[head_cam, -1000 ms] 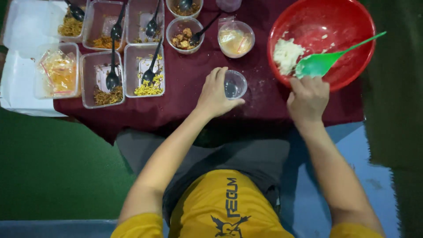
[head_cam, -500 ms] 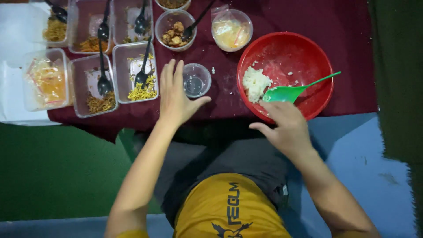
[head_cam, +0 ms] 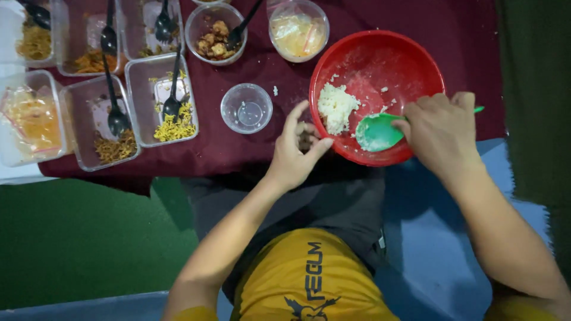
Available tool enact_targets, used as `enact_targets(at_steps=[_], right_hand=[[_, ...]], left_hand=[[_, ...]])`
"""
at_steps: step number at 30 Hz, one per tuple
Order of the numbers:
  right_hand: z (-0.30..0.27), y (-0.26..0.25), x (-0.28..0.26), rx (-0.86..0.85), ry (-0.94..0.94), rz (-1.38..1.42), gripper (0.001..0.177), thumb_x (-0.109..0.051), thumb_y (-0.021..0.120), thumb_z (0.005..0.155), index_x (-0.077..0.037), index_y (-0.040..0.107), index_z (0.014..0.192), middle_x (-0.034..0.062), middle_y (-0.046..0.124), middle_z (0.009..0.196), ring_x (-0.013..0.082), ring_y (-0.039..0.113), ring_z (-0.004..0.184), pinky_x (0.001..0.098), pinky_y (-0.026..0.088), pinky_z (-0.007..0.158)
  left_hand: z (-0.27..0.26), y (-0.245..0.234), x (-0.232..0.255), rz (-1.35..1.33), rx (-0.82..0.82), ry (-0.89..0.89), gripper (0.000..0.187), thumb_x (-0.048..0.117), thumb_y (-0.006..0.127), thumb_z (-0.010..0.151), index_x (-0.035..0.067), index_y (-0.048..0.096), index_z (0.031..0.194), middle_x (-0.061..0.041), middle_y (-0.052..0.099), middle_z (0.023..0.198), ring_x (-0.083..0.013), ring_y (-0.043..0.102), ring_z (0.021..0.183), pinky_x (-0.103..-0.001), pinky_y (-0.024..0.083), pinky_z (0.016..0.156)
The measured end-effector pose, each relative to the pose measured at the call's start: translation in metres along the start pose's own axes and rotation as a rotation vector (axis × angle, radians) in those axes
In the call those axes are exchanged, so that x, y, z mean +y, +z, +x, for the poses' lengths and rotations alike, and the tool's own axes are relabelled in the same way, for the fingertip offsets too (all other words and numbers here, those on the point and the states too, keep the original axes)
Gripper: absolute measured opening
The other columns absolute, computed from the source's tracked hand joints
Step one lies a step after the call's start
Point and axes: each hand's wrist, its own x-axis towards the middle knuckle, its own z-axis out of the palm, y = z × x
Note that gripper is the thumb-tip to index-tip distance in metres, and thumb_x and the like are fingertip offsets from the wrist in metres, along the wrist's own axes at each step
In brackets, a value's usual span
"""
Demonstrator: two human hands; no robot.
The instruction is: Packaging rice and condiments into boxes and filling small containers with rice.
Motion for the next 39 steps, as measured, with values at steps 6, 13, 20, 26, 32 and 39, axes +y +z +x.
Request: enact_targets(at_steps=[6,13,20,26,32,39], right_hand=[[-0.008,0.0,-0.005,-0.046,0.186,0.026,0.028,-0.044,0.053,0.121,-0.028,0.058,0.099,-0.0036,0.063,0.062,0.023,0.066,0.052,0.0372,0.051,0.051],[-0.003,-0.043,-0.032,-0.162,0.163,0.615,0.049,-0.019,0.055,0.101,-0.011,0.055,0.149,0.017,0.067,0.1,0.0479,0.069,0.083,0.0624,0.053,0.058],[-0.007,-0.039,-0.068,0.199,0.054,-0.034,0.06,-0.023,0.058,0.086,-0.018,0.064,0.146,-0.001,0.063,0.095,0.0128,0.064,0.072,0.0242,0.059,0.058],[0.004,-0.044,-0.077,-0.032,-0.029,0.233,0.068,-0.012,0.056,0.081,-0.005,0.06,0.149,0.0078,0.069,0.095,0.024,0.071,0.066,0.0389,0.062,0.056],[0.012,-0.022,-0.07,-0.214,0.015,0.4,0.021,-0.018,0.056,0.091,-0.016,0.071,0.105,0.0032,0.068,0.084,0.0322,0.073,0.059,0.043,0.057,0.046],[0.029,0.022,-0.033,-0.421,0.285,1.128,0.038,-0.018,0.063,0.095,-0.026,0.075,0.131,0.0137,0.078,0.094,0.0393,0.072,0.099,0.0553,0.056,0.085]], left_hand=[[0.01,-0.003,-0.004,-0.078,-0.02,-0.001,0.088,0.014,0.08,0.089,0.011,0.028,0.16,-0.004,0.06,0.092,-0.0087,0.056,0.078,-0.023,0.053,0.085],[0.012,-0.012,0.0,-0.05,-0.118,-0.032,0.113,0.011,0.091,0.078,0.015,0.018,0.164,-0.004,0.06,0.102,-0.0087,0.063,0.081,-0.022,0.06,0.081],[0.017,-0.01,-0.02,-0.142,-0.061,0.006,0.116,0.009,0.099,0.067,0.012,0.031,0.161,-0.012,0.067,0.103,-0.0186,0.073,0.089,-0.03,0.067,0.082],[0.017,-0.006,-0.018,-0.175,-0.026,0.008,0.114,0.008,0.1,0.065,0.011,0.034,0.159,-0.013,0.068,0.099,-0.0194,0.073,0.086,-0.031,0.068,0.079],[0.017,0.0,-0.023,-0.168,0.005,0.014,0.114,0.007,0.1,0.065,0.01,0.035,0.158,-0.014,0.068,0.098,-0.0202,0.073,0.086,-0.033,0.068,0.079],[0.015,0.005,-0.02,-0.141,0.037,0.006,0.116,0.01,0.1,0.064,0.009,0.033,0.158,-0.018,0.066,0.103,-0.0271,0.075,0.092,-0.035,0.068,0.082]])
